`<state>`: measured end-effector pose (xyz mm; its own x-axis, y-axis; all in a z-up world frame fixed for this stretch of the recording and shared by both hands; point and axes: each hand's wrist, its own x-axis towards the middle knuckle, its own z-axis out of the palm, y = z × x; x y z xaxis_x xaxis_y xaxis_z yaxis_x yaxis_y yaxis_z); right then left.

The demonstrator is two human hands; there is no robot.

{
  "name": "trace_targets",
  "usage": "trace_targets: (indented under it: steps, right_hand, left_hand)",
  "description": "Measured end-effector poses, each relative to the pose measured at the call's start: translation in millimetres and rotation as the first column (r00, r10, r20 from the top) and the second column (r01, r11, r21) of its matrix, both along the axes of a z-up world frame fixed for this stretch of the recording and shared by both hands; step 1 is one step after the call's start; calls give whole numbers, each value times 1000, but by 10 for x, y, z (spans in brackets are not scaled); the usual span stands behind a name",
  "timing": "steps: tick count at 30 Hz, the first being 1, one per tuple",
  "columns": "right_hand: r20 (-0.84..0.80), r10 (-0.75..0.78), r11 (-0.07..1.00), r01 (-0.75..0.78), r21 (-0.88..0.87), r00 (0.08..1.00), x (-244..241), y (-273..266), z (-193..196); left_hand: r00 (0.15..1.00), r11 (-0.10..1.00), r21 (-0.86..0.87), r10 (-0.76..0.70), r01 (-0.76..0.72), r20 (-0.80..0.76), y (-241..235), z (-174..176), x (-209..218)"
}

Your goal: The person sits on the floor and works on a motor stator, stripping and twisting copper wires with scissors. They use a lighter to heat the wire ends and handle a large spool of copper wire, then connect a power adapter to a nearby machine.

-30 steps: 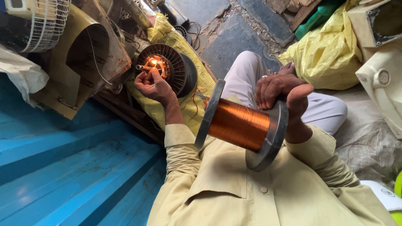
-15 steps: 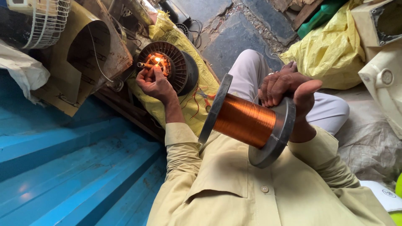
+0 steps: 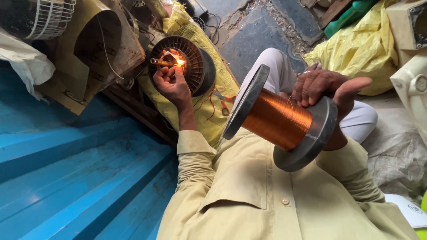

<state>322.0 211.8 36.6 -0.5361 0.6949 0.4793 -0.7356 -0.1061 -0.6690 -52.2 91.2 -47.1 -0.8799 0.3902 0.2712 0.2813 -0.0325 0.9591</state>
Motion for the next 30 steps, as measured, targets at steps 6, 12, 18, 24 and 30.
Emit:
trace_targets:
  steps: [6, 12, 18, 24, 30]
  right_hand:
    - [39, -16, 998, 13, 54, 999, 44, 60, -73]
    - [4, -1, 997, 1, 74, 1000, 2, 93, -122]
    - [21, 12, 997, -14, 75, 1000, 26, 110, -173]
    - [45, -9, 998, 6, 67, 999, 27, 84, -188]
    - [47, -40, 998, 38, 47, 998, 36, 53, -180]
  left_hand:
    - [993, 992, -123, -42, 29, -112, -93, 103, 10]
    - [990, 990, -24, -136, 135, -30, -128, 190, 31]
    - [995, 995, 5, -100, 99, 26, -108, 221, 30]
    - [995, 993, 58, -99, 98, 7, -122, 159, -41]
    - [998, 974, 218, 45, -54, 47, -274, 64, -179]
